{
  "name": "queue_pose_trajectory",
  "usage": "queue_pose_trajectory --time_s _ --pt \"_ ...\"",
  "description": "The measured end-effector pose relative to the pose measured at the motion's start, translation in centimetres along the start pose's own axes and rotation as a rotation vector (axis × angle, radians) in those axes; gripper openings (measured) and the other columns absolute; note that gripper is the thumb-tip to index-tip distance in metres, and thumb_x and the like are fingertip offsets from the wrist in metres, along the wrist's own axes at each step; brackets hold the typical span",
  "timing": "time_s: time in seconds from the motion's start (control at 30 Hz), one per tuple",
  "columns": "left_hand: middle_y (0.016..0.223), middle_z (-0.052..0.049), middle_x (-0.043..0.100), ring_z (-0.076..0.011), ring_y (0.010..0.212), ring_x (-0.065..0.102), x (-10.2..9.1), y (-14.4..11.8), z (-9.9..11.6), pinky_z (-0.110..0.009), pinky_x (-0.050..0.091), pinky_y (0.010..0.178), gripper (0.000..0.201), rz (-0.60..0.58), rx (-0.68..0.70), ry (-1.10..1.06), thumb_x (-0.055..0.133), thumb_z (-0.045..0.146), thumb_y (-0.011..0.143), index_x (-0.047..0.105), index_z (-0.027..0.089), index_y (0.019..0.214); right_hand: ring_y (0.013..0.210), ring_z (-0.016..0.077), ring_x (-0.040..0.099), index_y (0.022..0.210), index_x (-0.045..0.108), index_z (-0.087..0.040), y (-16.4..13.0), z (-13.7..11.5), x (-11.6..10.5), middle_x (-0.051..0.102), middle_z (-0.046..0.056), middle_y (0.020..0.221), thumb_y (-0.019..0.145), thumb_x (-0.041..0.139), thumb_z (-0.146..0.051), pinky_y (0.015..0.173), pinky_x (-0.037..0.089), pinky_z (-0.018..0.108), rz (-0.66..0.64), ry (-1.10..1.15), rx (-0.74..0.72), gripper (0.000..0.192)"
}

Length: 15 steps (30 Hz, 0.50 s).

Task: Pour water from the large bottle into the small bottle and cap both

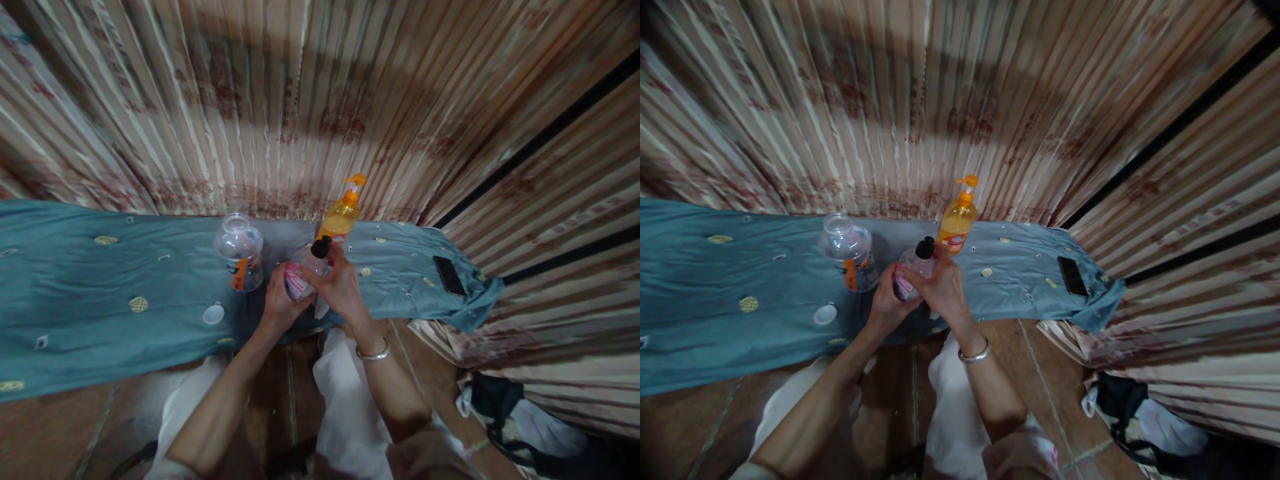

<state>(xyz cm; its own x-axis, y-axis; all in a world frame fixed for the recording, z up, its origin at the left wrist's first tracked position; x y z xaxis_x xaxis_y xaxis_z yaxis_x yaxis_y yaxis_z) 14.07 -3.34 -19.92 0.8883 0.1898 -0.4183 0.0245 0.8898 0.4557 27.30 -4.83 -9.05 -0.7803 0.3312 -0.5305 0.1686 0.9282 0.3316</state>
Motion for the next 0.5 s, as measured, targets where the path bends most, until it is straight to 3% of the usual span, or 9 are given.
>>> queue_pose_trajectory --time_s 0.17,0.3,0.5 --pt "0.122 -0.013 0.060 -0.0293 0.114 0.062 0.8 0.5 1.0 -0.045 0.052 0.098 0.084 -0.036 -0.011 -0.057 0.082 0.035 0.060 0.039 0.017 0.130 0.082 0.0259 0.069 0.111 0.057 -0.022 0.0 -0.1 -0.3 0.071 0.006 0.093 0.068 0.077 -0.049 0.073 0.054 0.038 -0.037 -0.073 0.034 0.055" --pt "0.129 -0.015 0.056 -0.0305 0.121 0.058 1.1 1.3 2.3 -0.046 0.049 0.103 0.089 -0.066 0.032 -0.106 0.084 0.037 0.059 0.038 0.018 0.133 0.074 0.0224 0.066 0.107 0.059 -0.023 1.1 -0.1 -2.2 0.071 0.004 0.089 0.069 0.077 -0.049 0.068 0.051 0.035 -0.036 -0.066 -0.005 0.050" --pt "0.136 -0.014 0.054 -0.0261 0.126 0.055 1.5 3.7 4.3 -0.042 0.051 0.101 0.069 -0.158 -0.003 -0.335 0.072 0.034 0.074 0.041 0.021 0.134 0.073 0.0211 0.063 0.104 0.062 -0.022 4.3 1.2 -5.5 0.071 0.003 0.088 0.068 0.078 -0.051 0.065 0.049 0.032 -0.132 -0.100 -0.139 0.049"
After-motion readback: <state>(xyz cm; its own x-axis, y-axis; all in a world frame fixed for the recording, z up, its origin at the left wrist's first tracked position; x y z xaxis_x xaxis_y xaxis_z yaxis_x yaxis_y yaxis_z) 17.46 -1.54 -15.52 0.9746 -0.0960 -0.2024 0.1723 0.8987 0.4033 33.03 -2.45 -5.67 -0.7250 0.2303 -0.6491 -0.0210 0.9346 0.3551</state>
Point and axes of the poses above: each hand's wrist, its own y-axis towards the middle knuckle, its own x-axis out of the palm, z = x × y, the point moved 1 cm from there along y, towards the middle knuckle
